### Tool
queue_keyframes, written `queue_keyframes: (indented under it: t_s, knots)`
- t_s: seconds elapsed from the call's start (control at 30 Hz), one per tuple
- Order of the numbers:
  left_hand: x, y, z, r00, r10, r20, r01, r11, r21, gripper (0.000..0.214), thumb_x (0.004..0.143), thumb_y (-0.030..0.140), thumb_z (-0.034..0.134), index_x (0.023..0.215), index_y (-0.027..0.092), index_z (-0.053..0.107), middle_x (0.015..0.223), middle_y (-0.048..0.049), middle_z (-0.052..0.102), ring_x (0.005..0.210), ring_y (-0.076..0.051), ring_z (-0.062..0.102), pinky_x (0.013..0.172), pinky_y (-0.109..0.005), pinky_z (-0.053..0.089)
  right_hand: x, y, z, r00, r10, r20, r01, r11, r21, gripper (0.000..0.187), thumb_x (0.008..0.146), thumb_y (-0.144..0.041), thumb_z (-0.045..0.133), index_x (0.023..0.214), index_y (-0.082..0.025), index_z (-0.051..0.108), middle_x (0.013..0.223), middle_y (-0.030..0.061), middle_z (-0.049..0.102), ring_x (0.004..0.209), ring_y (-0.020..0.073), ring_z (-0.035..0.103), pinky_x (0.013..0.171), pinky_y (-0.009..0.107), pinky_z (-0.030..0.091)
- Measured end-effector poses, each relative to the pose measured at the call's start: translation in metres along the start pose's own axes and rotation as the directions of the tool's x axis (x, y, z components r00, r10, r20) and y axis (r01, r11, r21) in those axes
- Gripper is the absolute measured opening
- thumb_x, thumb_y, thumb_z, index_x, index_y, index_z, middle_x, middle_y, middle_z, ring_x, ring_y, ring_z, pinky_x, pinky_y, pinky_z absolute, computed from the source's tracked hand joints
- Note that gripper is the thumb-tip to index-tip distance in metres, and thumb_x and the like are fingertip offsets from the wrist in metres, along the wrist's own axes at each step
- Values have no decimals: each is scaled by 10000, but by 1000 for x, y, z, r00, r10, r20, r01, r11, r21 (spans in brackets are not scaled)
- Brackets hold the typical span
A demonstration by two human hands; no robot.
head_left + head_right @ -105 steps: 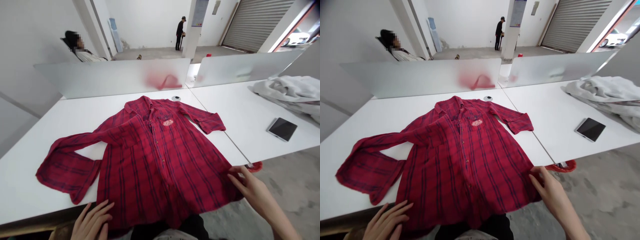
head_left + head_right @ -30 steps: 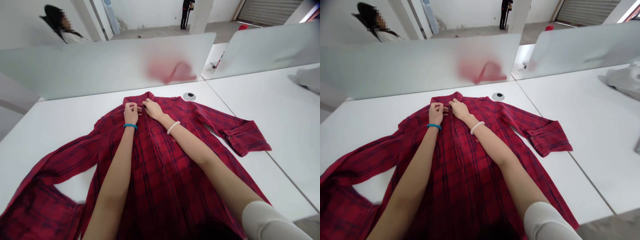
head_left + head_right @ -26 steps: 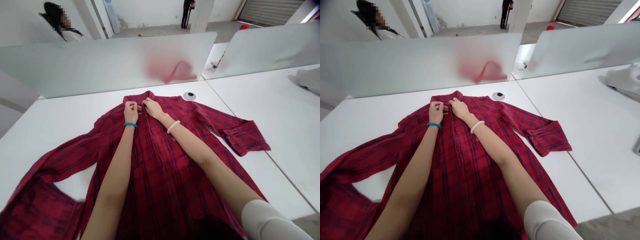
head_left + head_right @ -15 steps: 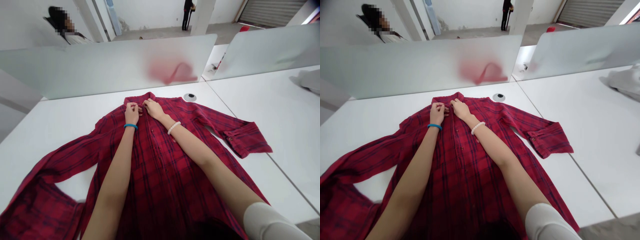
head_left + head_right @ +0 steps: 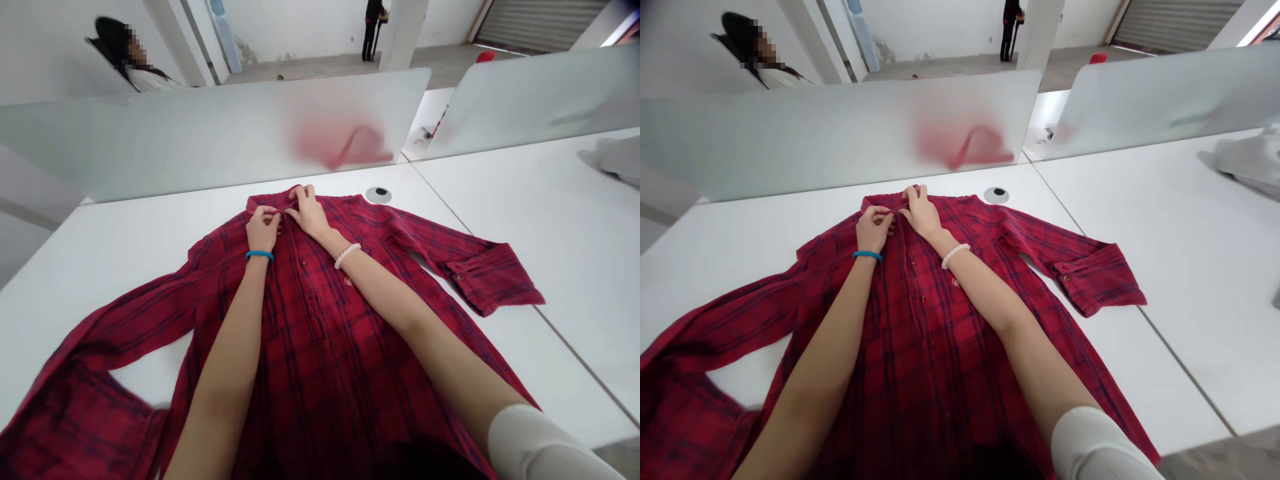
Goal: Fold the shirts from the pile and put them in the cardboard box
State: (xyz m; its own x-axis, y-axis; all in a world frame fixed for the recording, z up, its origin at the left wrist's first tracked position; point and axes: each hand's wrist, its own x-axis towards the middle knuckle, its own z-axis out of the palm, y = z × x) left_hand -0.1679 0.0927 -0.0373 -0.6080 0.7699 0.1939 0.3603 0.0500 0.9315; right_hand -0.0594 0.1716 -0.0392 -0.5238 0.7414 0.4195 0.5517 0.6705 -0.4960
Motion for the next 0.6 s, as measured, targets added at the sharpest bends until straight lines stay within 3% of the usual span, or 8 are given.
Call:
queue_keyframes:
  t_s: [0.07,0.13,0.23,0.33,0.47,0.6]
  knots:
    - [-1,3,-1,998,43,-48,-42,999,29,83,753,212,571,829,194,543,615,36,604,462,-102,569,426,-192,462,2,3,-2,1000,2,-10,-1,1000,25,245,898,-265,532,1111,-142,533,1129,97,528,839,173,575,692,274,435]
    - [-1,5,-2,991,99,-95,-95,995,44,87,766,228,561,845,193,549,593,41,605,432,-98,551,432,-195,457,4,5,-2,997,-36,69,33,999,40,180,913,-282,518,1003,-149,599,1017,67,579,844,170,572,727,268,424]
    - [0,5,-2,984,135,-116,-131,991,39,112,782,245,546,881,193,554,592,40,616,434,-102,555,451,-203,461,6,7,-2,985,-63,162,58,998,36,281,956,-299,439,879,-149,665,930,65,618,880,170,574,787,261,404]
    - [0,1,-1,992,119,-30,-116,990,83,194,786,244,554,974,199,556,673,19,667,529,-128,614,541,-236,500,8,6,-2,983,-49,177,44,999,32,332,970,-293,408,885,-141,691,953,76,640,911,169,580,819,252,394]
    - [-1,-4,1,979,157,129,-187,946,265,359,755,160,583,1106,222,540,865,-11,723,825,-176,669,817,-315,497,8,6,-3,980,-46,195,38,998,45,380,984,-314,370,910,-143,701,983,77,645,929,164,588,836,246,398]
    - [0,-4,0,941,207,266,-300,874,382,245,783,145,525,1013,206,585,958,-52,716,951,-219,637,891,-365,459,7,2,-3,976,-15,219,26,999,-47,400,988,-333,345,933,-122,681,1015,108,633,924,186,596,804,268,423]
